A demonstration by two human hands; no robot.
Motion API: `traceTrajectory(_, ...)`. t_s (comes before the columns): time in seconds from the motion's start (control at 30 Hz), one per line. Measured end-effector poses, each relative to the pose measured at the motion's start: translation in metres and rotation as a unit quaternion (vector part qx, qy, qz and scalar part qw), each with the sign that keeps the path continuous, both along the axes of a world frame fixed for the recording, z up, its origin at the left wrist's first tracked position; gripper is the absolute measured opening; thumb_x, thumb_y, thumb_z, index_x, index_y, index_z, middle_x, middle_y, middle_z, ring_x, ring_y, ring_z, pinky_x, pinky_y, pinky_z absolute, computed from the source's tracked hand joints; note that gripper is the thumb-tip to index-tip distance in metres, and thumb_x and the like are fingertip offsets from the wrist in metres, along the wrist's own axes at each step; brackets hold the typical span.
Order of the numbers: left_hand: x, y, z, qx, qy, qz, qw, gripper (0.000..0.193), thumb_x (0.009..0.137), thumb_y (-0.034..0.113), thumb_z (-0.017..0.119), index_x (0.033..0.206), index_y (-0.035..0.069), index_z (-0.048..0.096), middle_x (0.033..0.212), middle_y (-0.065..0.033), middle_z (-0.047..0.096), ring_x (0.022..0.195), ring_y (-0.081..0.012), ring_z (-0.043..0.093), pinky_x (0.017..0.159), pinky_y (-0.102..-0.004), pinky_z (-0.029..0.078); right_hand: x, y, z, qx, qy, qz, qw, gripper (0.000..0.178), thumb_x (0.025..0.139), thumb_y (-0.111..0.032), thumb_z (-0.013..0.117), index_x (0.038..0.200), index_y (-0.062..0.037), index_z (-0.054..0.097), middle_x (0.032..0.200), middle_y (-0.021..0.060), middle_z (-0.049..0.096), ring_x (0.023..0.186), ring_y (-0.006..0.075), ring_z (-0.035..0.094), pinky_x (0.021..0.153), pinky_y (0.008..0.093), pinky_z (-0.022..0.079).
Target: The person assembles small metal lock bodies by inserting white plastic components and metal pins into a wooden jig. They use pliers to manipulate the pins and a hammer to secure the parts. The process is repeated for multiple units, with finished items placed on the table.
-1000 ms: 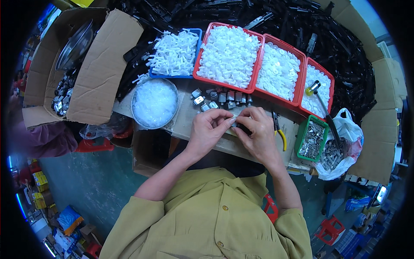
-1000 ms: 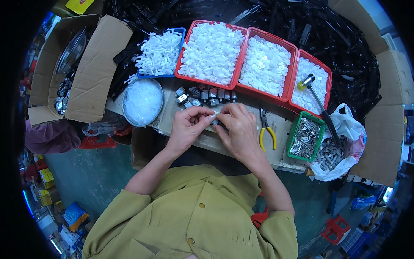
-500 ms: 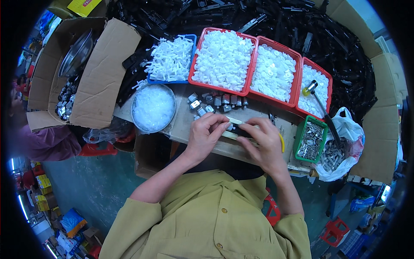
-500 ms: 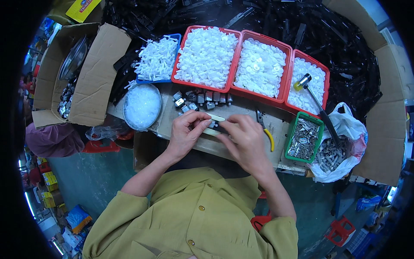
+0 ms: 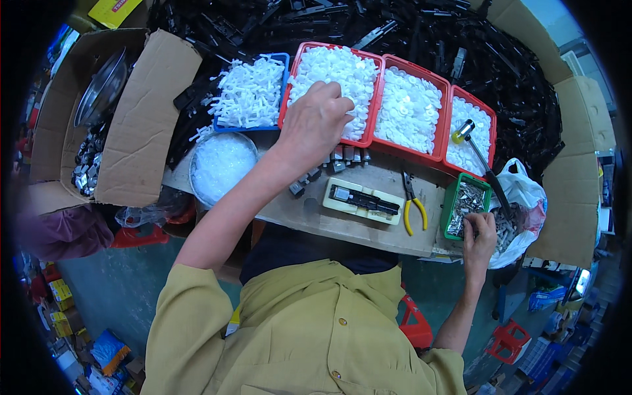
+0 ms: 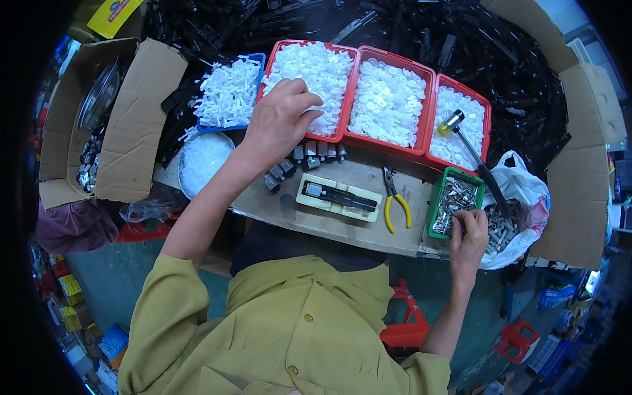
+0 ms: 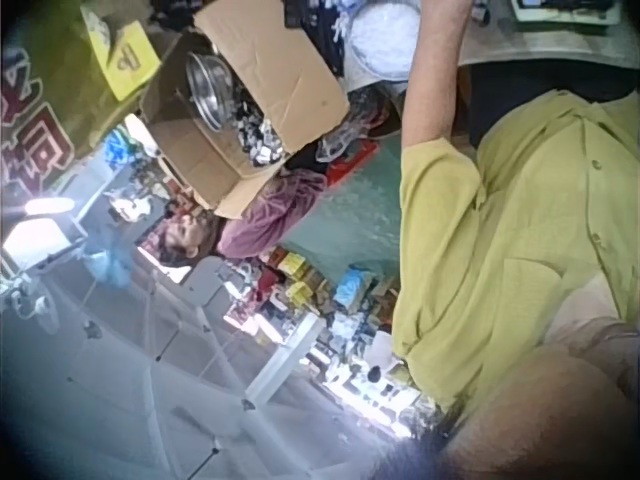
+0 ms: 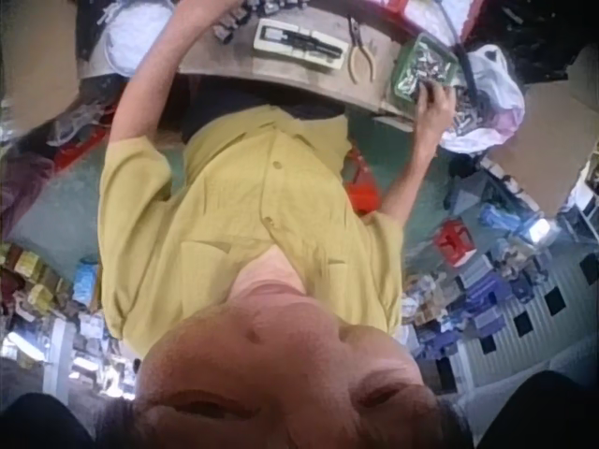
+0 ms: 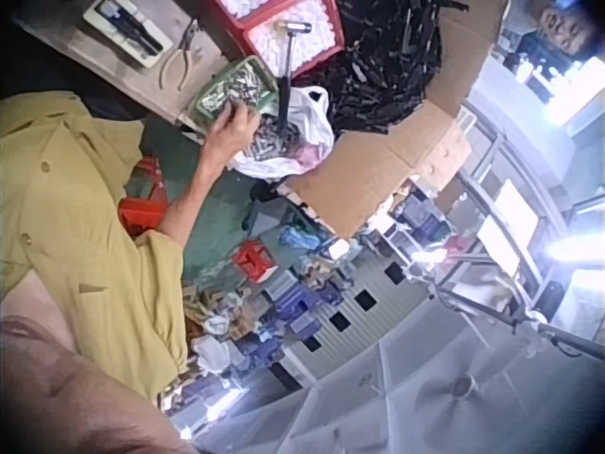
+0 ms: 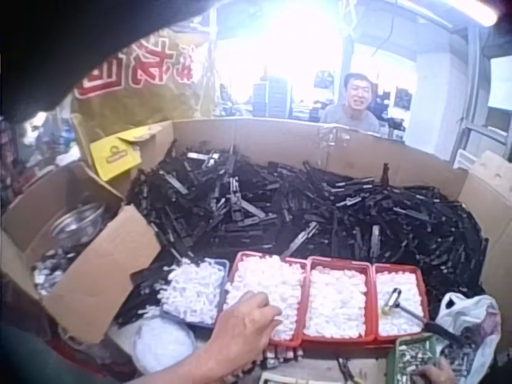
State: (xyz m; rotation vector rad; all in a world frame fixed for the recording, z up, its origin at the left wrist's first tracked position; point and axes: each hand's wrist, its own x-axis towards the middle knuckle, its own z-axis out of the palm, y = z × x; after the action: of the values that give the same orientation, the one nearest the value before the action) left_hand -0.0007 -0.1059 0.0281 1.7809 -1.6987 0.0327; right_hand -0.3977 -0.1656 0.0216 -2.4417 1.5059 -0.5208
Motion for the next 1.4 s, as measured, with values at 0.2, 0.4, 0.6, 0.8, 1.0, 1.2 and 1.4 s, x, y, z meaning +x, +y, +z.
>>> traceTrajectory(0.2,0.015,-0.007,0.0,-0.009,-0.005,-0.001,1.0,0.012,0.083,0.007,0.074,0.093,0.001,0.073,0.088,-0.0111,0.062,0.09,-0.0291,0.059,0.08,-0.0407,0.05,0.005,-0.005,0.0,0.004,-0.023,0.011,1.0,0.007,0.086,0.003,0.068,0.092,0.0056,0.064,0.087,0.0147,0.057,0.076,0.0297,0.06,0.07,0.0399,0.048)
traceTrajectory(0.4,0.002,-0.029,-0.004,-0.014,-0.03,-0.057,0.998,0.011,0.081,0.006,0.074,0.091,0.001,0.074,0.087,-0.0104,0.063,0.092,-0.0289,0.058,0.081,-0.04,0.05,0.003,-0.009,0.002,0.028,-0.02,0.026,0.999,0.007,0.086,0.003,0.067,0.092,0.0055,0.064,0.085,0.0146,0.058,0.075,0.0277,0.06,0.068,0.0387,0.048)
traceTrajectory(0.6,0.003,-0.038,-0.009,-0.023,-0.041,-0.075,0.996,0.009,0.079,0.004,0.075,0.087,0.0,0.072,0.085,-0.0107,0.062,0.09,-0.0288,0.057,0.08,-0.0393,0.049,0.004,-0.009,0.006,0.031,-0.054,-0.002,0.998,0.007,0.089,0.002,0.065,0.094,0.0055,0.061,0.085,0.0148,0.058,0.072,0.027,0.059,0.068,0.0377,0.048)
traceTrajectory(0.8,-0.001,-0.025,0.011,-0.05,0.083,-0.046,0.994,0.007,0.083,0.006,0.076,0.085,-0.001,0.074,0.083,-0.0089,0.07,0.083,-0.0224,0.063,0.074,-0.035,0.051,0.024,-0.005,0.016,0.019,-0.154,-0.011,0.988,0.006,0.092,0.002,0.062,0.098,0.0039,0.06,0.088,0.013,0.061,0.077,0.0224,0.06,0.071,0.0336,0.048)
traceTrajectory(1.0,-0.003,-0.021,0.012,0.01,0.246,0.006,0.969,0.011,0.086,0.008,0.076,0.092,-0.001,0.076,0.085,-0.0074,0.074,0.074,-0.0111,0.066,0.067,-0.0262,0.052,0.086,0.004,0.027,0.076,-0.254,0.056,0.963,0.014,0.088,0.004,0.067,0.101,0.0015,0.067,0.091,0.0068,0.065,0.081,0.014,0.062,0.073,0.0274,0.048)
traceTrajectory(1.2,-0.015,-0.002,0.013,0.056,0.619,-0.053,0.781,0.015,0.092,0.01,0.073,0.102,-0.001,0.073,0.09,-0.0075,0.073,0.078,-0.0107,0.067,0.069,-0.0233,0.053,0.131,0.009,0.035,0.153,-0.363,0.132,0.909,0.014,0.086,0.005,0.069,0.1,0.0018,0.07,0.093,0.007,0.066,0.085,0.013,0.062,0.074,0.0256,0.048)
traceTrajectory(1.4,-0.048,0.019,-0.001,0.088,0.837,-0.05,0.538,0.016,0.097,0.01,0.068,0.109,0.001,0.067,0.093,-0.0068,0.07,0.08,-0.0109,0.065,0.069,-0.0207,0.052,0.162,0.017,0.048,0.057,-0.351,0.19,0.915,0.012,0.087,0.005,0.07,0.099,0.0012,0.07,0.093,0.0086,0.066,0.081,0.0164,0.065,0.072,0.0286,0.052)
